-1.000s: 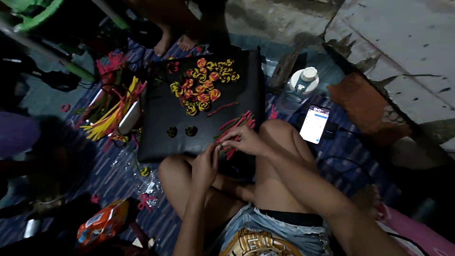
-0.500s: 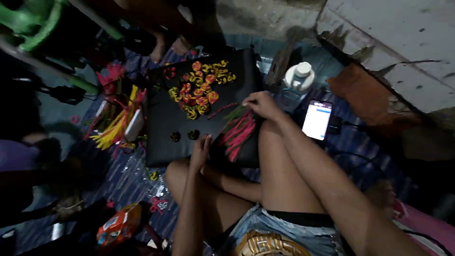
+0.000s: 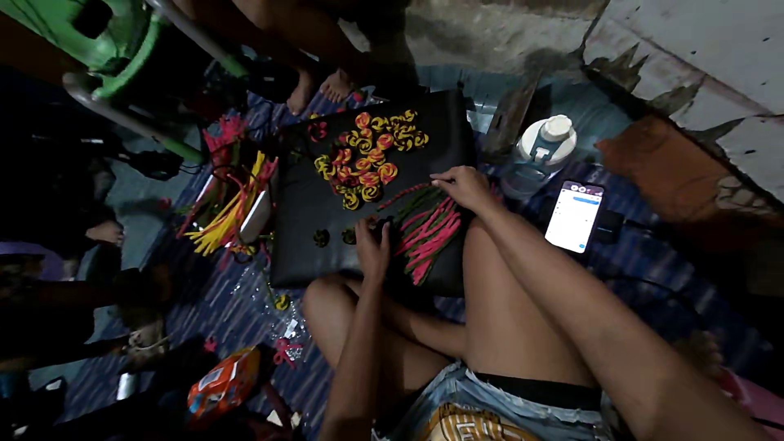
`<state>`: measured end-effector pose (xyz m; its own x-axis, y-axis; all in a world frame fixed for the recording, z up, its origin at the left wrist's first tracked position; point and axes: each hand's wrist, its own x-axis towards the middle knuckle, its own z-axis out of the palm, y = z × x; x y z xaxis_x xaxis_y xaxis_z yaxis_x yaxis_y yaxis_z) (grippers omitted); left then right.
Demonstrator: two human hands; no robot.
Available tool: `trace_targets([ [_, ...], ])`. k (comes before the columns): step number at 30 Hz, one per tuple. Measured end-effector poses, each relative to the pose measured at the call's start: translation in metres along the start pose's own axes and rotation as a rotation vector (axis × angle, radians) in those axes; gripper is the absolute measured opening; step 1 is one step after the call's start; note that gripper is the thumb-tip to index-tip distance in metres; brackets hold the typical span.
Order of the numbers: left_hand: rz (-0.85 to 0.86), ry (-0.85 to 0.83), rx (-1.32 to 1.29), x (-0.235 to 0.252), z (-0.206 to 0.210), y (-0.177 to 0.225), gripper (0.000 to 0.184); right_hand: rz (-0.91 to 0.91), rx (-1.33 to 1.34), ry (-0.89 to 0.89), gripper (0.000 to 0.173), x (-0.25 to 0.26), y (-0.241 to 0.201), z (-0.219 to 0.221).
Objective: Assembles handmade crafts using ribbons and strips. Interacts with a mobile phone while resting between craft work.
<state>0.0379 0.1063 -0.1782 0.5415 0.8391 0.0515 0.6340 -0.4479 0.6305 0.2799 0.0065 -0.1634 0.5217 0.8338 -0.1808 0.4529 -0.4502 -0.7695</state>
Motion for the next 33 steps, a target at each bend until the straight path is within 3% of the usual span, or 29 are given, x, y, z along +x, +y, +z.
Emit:
trace_targets([
  [5, -0.028, -0.048, 0.018, 0.005, 0.008, 0.005, 0.029, 0.058, -0.007, 0.088, 0.027, -0.004, -0.003, -0.006],
  [10, -0.011, -0.119, -0.002, 0.025, 0.013, 0.01, 0.029, 0.084, -0.012, 0.059, 0.019, -0.001, 0.0, -0.002],
  [15, -0.009, -0.205, 0.012, 0.039, 0.029, 0.022, 0.034, 0.031, -0.03, 0.057, 0.027, 0.004, 0.016, 0.006],
  [17, -0.013, -0.214, 0.063, 0.039, 0.032, 0.028, 0.027, 0.035, -0.06, -0.026, 0.032, 0.005, 0.018, 0.005],
  [22, 0.003, -0.256, 0.108, 0.035, 0.025, 0.036, 0.024, 0.049, -0.105, -0.031, 0.019, 0.004, 0.007, 0.004],
  [27, 0.095, -0.281, 0.198, 0.029, 0.007, 0.033, 0.027, -0.121, -0.175, -0.059, 0.024, -0.002, 0.002, 0.003],
  [33, -0.06, -0.337, 0.151, 0.032, -0.02, 0.019, 0.034, -0.313, -0.26, -0.065, 0.027, -0.012, -0.007, 0.013],
])
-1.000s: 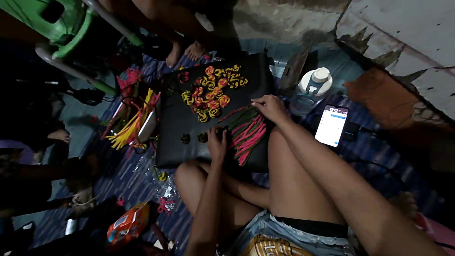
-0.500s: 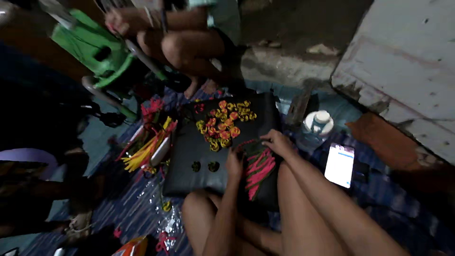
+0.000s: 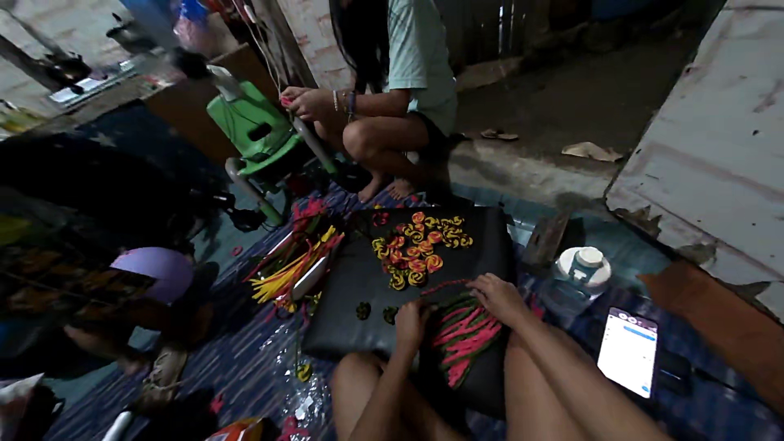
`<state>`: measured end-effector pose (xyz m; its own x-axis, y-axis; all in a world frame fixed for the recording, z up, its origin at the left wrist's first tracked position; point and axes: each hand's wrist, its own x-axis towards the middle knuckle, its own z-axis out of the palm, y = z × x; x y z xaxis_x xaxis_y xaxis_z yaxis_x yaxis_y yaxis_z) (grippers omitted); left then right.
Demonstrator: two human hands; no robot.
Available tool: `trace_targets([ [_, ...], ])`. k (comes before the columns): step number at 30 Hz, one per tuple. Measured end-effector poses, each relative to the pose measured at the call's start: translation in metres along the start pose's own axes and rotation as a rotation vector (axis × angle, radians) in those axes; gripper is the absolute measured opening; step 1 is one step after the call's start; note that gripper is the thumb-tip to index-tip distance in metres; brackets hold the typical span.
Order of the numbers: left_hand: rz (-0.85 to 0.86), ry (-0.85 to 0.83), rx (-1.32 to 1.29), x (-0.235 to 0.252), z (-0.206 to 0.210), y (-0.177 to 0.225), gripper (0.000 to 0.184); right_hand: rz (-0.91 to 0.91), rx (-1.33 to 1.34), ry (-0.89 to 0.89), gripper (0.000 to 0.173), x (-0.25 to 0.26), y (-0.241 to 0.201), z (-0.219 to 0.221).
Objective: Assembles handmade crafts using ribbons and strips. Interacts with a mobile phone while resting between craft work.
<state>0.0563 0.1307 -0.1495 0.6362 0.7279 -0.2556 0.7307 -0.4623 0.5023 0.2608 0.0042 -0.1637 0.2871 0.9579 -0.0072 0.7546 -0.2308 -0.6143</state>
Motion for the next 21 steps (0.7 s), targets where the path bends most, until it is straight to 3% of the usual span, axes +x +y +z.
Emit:
trace_targets([
  [4, 0.064, 0.092, -0.266, -0.013, -0.018, -0.024, 0.026, -0.188, 0.021, 0.142, 0.022, -0.001, -0.007, 0.001],
  [11, 0.243, -0.037, -0.617, -0.07, -0.049, -0.018, 0.012, -0.484, -0.092, 0.333, 0.02, -0.016, -0.03, 0.008],
  [16, 0.339, 0.073, -0.505, -0.06, -0.048, -0.049, 0.007, -0.562, -0.036, 0.394, 0.016, -0.023, -0.031, 0.015],
  [21, 0.337, 0.104, -0.406, -0.053, -0.044, -0.057, 0.014, -0.492, 0.238, 0.226, 0.018, -0.028, -0.031, 0.011],
])
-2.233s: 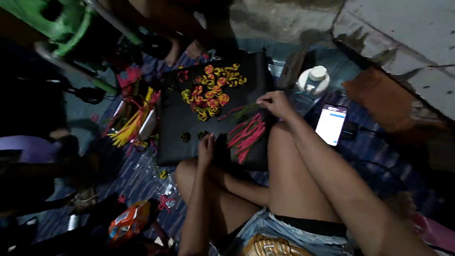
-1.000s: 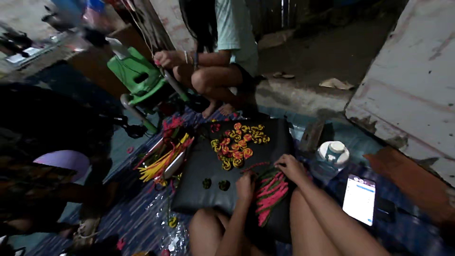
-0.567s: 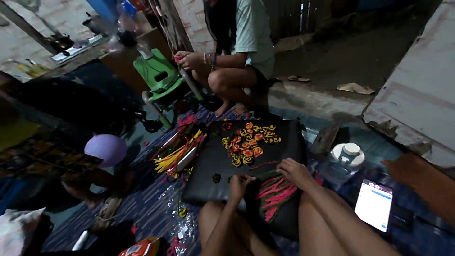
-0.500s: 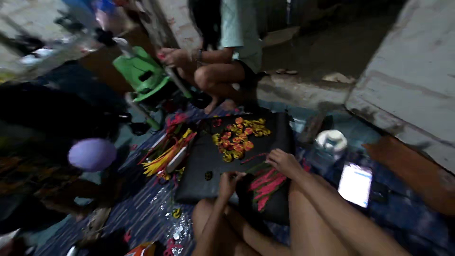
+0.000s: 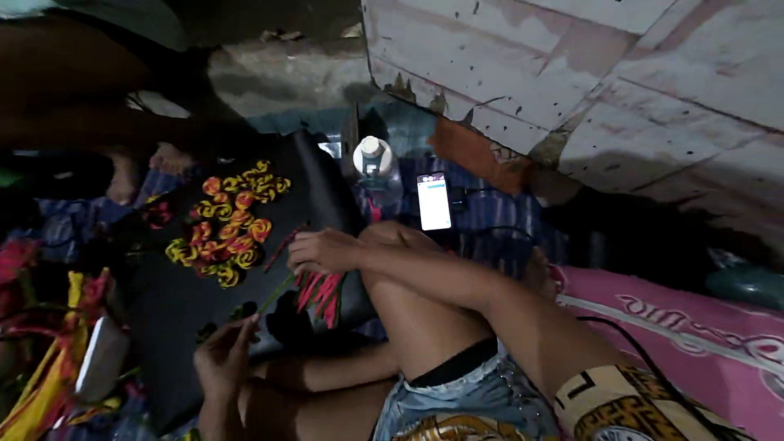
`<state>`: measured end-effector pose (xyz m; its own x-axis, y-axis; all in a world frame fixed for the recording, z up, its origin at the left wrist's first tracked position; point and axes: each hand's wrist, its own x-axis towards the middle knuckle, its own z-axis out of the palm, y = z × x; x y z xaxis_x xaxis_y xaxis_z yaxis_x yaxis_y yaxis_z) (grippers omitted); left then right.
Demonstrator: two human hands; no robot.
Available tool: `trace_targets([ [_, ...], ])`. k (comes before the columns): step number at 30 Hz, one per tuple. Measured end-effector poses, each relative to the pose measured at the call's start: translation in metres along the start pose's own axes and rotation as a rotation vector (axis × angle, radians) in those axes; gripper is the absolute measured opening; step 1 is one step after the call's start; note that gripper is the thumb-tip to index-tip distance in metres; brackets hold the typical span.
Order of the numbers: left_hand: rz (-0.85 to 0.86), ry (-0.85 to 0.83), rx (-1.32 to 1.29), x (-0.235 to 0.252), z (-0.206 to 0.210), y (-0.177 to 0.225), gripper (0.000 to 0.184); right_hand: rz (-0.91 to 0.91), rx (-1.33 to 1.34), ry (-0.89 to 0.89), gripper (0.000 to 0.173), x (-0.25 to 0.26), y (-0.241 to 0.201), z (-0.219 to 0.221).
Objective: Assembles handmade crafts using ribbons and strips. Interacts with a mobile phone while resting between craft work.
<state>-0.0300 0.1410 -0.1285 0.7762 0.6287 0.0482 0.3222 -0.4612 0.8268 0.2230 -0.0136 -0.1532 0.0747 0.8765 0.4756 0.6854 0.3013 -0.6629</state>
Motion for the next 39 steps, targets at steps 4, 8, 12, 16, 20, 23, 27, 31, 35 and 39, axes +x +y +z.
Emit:
trace_targets([
  [4, 0.0, 0.015, 0.142, 0.012, 0.007, 0.0, 0.024, 0.095, 0.027, -0.055, 0.018, 0.003, 0.004, -0.008],
  [8, -0.086, -0.042, 0.365, 0.032, 0.028, 0.012, 0.03, 0.284, -0.047, -0.071, 0.018, 0.011, 0.024, -0.018],
  [12, -0.151, -0.026, 0.33, 0.053, 0.052, 0.009, 0.031, 0.477, -0.073, -0.128, 0.017, 0.016, 0.046, -0.025],
  [16, -0.102, 0.034, 0.172, 0.053, 0.07, -0.024, 0.024, 0.598, -0.071, -0.237, 0.018, 0.018, 0.047, -0.029],
  [20, -0.133, 0.076, 0.121, 0.051, 0.075, -0.025, 0.019, 0.69, -0.126, -0.261, 0.021, 0.024, 0.026, -0.026],
  [23, -0.108, 0.058, 0.098, 0.052, 0.073, -0.03, 0.018, 0.668, -0.09, -0.162, 0.034, 0.01, 0.001, -0.027],
  [27, -0.088, 0.051, 0.052, 0.05, 0.073, -0.031, 0.021, 0.453, -0.076, 0.233, 0.025, -0.055, -0.041, -0.049],
  [31, -0.089, 0.061, 0.042, 0.051, 0.075, -0.032, 0.023, 0.617, -0.037, 0.824, 0.017, -0.144, -0.022, -0.064],
  [35, -0.123, 0.085, 0.047, 0.048, 0.075, -0.033, 0.026, 1.153, -0.087, 1.045, 0.032, -0.212, 0.006, -0.083],
  [39, 0.068, 0.297, 0.193, 0.038, 0.079, 0.002, 0.035, 1.38, -0.054, 0.956, 0.05, -0.223, 0.013, -0.074],
])
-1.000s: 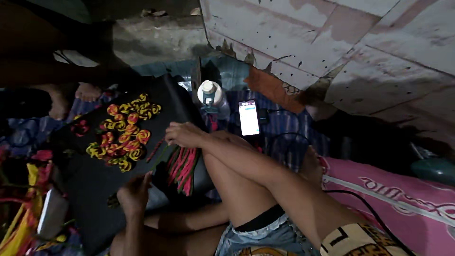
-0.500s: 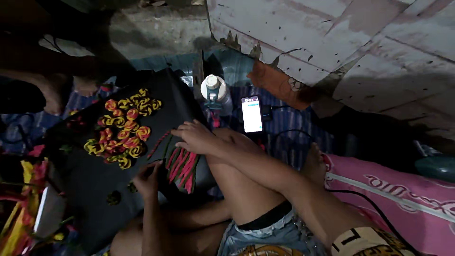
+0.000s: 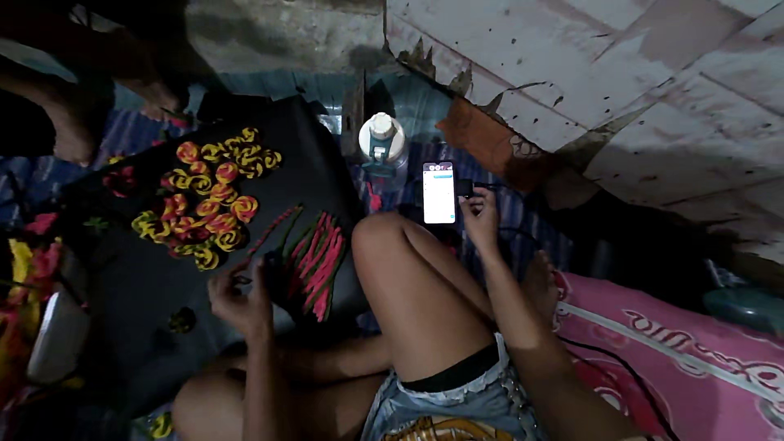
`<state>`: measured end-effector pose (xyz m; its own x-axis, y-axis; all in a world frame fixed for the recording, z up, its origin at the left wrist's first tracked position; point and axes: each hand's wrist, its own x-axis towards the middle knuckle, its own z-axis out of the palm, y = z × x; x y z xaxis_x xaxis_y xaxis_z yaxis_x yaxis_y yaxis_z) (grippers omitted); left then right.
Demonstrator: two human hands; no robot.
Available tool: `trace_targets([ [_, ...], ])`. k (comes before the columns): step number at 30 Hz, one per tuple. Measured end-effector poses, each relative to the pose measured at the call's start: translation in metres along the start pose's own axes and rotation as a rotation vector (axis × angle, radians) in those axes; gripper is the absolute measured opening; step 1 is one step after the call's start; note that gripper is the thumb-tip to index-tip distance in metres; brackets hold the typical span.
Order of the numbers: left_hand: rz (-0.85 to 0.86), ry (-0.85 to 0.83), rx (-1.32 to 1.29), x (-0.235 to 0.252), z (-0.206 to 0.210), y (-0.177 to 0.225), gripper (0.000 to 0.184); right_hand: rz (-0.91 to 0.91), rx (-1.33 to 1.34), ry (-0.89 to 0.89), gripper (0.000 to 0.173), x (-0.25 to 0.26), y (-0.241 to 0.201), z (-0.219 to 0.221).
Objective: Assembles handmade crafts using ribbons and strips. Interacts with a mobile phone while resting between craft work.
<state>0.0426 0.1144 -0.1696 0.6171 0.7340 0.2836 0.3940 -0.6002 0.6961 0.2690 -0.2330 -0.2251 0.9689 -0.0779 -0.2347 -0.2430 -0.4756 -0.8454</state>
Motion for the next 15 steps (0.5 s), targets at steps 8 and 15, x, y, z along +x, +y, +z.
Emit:
trace_targets([
  [8, 0.007, -0.518, -0.554, -0.043, 0.1, 0.197, 0.026, -0.037, -0.136, -0.008, 0.034, 0.0, 0.006, 0.009],
  [15, -0.956, -0.671, -0.496, -0.04, 0.212, 0.253, 0.04, 0.037, -0.282, -0.067, 0.037, -0.005, 0.0, 0.003],
])
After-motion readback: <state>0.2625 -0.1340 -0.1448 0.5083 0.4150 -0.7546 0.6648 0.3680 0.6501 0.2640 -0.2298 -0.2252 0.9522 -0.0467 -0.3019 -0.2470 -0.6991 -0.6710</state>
